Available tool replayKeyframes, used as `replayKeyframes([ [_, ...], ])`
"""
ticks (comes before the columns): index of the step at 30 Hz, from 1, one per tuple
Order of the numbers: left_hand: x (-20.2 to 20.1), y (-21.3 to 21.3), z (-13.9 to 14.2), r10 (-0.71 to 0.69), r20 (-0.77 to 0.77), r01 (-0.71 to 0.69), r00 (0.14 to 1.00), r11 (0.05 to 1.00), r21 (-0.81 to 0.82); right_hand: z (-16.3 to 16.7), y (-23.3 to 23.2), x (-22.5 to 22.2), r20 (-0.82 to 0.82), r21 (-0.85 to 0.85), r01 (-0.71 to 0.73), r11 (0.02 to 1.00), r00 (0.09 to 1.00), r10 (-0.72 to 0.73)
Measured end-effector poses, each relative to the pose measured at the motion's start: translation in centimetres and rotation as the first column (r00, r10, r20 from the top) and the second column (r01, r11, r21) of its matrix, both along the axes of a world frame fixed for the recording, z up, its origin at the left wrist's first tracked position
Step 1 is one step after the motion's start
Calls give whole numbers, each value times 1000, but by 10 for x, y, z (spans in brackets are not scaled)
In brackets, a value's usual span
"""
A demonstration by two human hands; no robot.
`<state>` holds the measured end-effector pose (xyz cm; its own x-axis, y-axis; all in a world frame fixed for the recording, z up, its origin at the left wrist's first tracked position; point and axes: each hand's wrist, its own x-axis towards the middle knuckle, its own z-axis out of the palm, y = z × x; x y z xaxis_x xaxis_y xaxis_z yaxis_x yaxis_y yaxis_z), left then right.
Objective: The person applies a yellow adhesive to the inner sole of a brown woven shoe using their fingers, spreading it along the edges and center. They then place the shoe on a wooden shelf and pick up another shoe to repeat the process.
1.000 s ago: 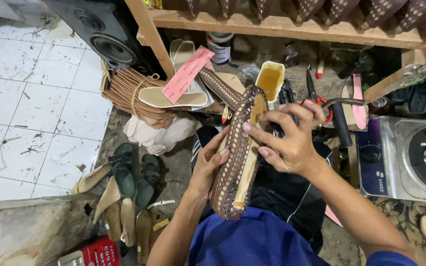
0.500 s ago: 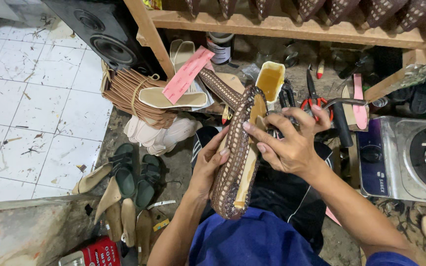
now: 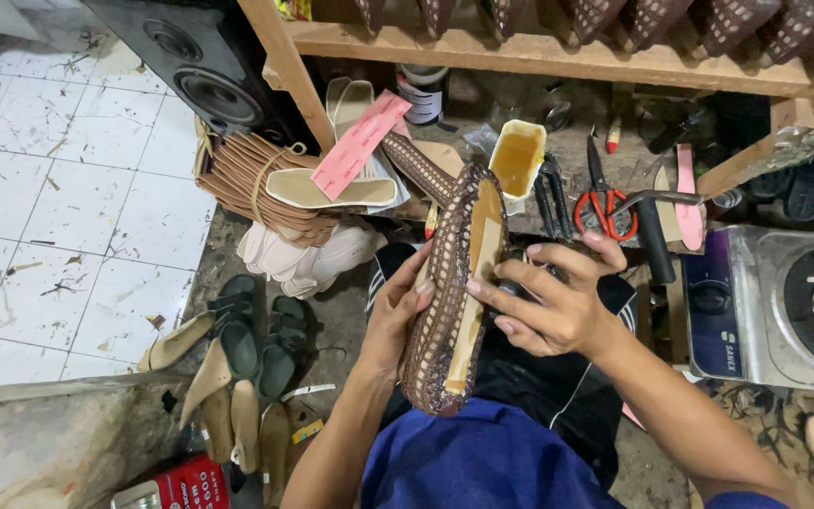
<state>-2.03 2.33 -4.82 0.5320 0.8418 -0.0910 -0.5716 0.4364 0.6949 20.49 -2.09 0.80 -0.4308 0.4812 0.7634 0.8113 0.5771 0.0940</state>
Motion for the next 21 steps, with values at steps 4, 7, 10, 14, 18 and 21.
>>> replayKeyframes([
  [4, 1, -1, 2, -8, -1, 8, 1000, 1000, 13, -2, 0, -2, -20, -82, 45, 996, 999, -46],
  [7, 1, -1, 3, 9, -4, -9, 1000, 999, 37, -5, 0, -2, -39, -41, -37, 998, 999, 36],
  [10, 1, 0, 4, 0, -6, 0, 1000, 1000, 13, -7, -2, -3, -45, -35, -29, 999, 999, 27],
  [14, 3, 0, 5, 15, 0, -15, 1000, 1000, 27, -9, -4, -5, -67, -66, -58, 996, 996, 54],
  [18, 3, 0, 4, 19, -12, -19, 1000, 1000, 15, -11, -4, -7, -92, 23, -61, 998, 994, 63],
  [21, 4, 1, 3, 16, 19, -16, 1000, 1000, 16, -12, -6, -8, -85, -115, -35, 993, 996, 25],
])
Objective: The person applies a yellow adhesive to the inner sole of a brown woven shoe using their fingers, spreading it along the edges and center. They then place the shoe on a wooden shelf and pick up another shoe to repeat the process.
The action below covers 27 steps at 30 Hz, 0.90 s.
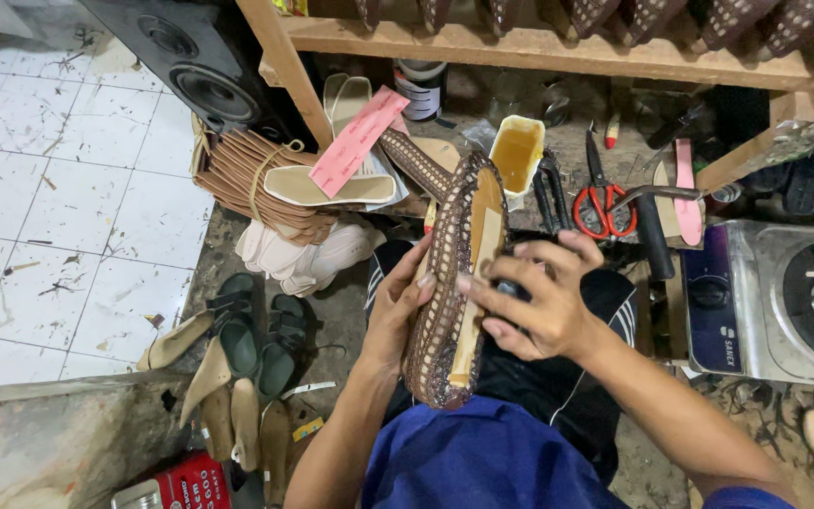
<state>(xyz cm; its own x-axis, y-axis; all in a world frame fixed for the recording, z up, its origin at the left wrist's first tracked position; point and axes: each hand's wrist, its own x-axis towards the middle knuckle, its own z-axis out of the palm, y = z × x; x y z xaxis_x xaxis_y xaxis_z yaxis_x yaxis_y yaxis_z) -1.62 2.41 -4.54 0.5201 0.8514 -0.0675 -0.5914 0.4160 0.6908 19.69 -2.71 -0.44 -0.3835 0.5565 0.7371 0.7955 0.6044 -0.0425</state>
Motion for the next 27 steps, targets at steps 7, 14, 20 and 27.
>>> replayKeyframes([
  [7, 2, 1, -2, 21, 6, -21, 1000, 1000, 17, -1, -4, -3, -4, 84, -34, 996, 999, 35],
  [14, 2, 6, -2, 36, -21, -35, 999, 999, 37, -1, -8, -9, -42, 87, -51, 995, 998, 55],
  [20, 3, 7, -2, 42, -15, -42, 999, 999, 25, 3, -10, -8, 32, 154, -154, 976, 988, 151],
  [27, 6, 10, -4, 57, -19, -57, 998, 998, 29, 2, -14, -14, 13, 143, -183, 973, 983, 183],
])
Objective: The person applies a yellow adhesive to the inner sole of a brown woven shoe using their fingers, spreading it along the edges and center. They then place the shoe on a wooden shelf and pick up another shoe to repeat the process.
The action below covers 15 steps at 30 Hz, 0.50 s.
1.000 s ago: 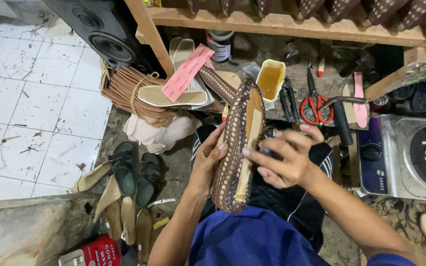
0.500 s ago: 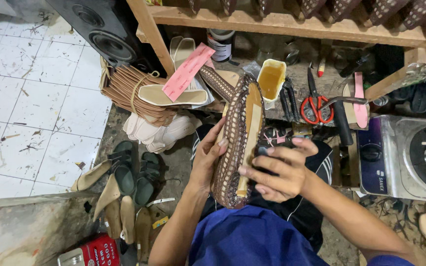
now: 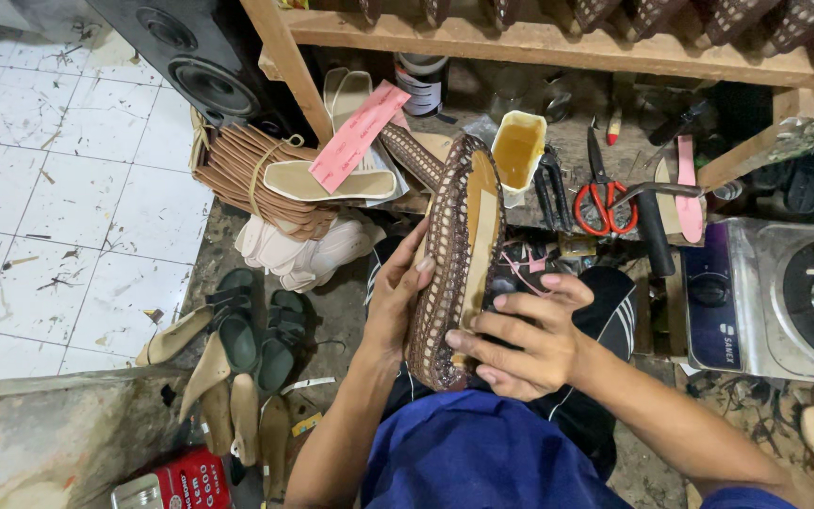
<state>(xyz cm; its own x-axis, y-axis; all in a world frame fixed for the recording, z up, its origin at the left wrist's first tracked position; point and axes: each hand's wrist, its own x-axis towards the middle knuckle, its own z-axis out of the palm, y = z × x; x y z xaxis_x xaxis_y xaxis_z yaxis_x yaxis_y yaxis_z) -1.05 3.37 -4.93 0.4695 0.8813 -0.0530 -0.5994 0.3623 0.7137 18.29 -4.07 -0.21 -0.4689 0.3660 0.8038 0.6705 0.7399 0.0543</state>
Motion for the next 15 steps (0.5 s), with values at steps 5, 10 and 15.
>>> replayKeyframes([
  [5, 0, 1, -1, -9, 18, 9, 1000, 1000, -28, 2, -2, -1, -16, -43, 73, 996, 997, -74],
  [10, 0, 2, -2, 1, 16, -1, 1000, 1000, -16, 3, -2, -4, -31, -38, 73, 997, 997, -75],
  [15, 0, 3, -3, 20, 14, -20, 1000, 1000, 5, 5, 0, -4, -1, -40, -1, 999, 1000, 1],
])
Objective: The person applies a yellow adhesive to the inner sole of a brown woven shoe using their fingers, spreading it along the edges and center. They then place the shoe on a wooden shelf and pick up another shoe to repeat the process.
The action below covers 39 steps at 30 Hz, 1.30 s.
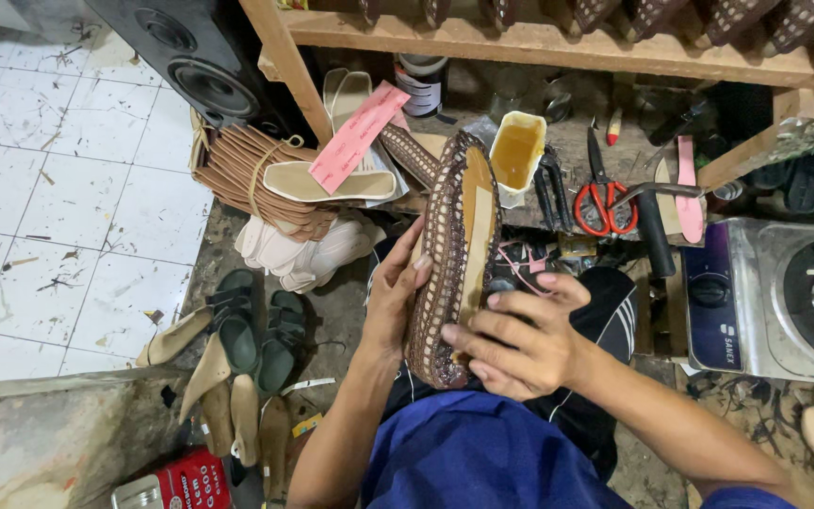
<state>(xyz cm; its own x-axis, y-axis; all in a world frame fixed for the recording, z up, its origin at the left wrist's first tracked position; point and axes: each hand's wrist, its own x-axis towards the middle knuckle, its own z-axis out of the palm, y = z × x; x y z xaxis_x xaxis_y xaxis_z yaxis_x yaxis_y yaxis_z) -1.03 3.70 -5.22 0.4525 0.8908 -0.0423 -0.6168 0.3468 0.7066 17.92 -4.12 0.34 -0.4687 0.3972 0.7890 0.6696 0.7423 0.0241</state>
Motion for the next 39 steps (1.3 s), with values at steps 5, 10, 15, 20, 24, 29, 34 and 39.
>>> replayKeyframes([
  [5, -1, 0, 0, 0, -32, 1, 999, 1000, 4, 0, 1, -1, -44, -77, 146, 986, 988, -150],
  [10, 0, -1, 0, -2, -11, 2, 1000, 1000, -1, -4, -2, -6, -14, 52, -8, 999, 1000, 8],
  [15, -3, 0, 2, -22, 5, 22, 1000, 1000, -6, -3, -3, -6, -100, -146, 123, 982, 985, -138],
  [20, -2, -5, 7, -64, 93, 67, 994, 998, -23, 4, 6, -3, -44, -105, 32, 994, 998, -37],
  [24, -4, -8, 11, -97, 96, 104, 991, 992, -67, 8, 15, 4, -72, -223, 161, 962, 981, -181],
  [29, -11, -11, 16, -177, 97, 184, 980, 980, -81, 9, 20, 9, -66, -174, 145, 974, 985, -159],
  [34, -15, -11, 17, -218, 80, 222, 973, 974, -48, 13, 23, 15, -3, -88, 128, 988, 992, -129],
  [39, -14, -11, 16, -236, 83, 242, 968, 968, -72, 14, 22, 19, 26, -90, 182, 979, 983, -181],
])
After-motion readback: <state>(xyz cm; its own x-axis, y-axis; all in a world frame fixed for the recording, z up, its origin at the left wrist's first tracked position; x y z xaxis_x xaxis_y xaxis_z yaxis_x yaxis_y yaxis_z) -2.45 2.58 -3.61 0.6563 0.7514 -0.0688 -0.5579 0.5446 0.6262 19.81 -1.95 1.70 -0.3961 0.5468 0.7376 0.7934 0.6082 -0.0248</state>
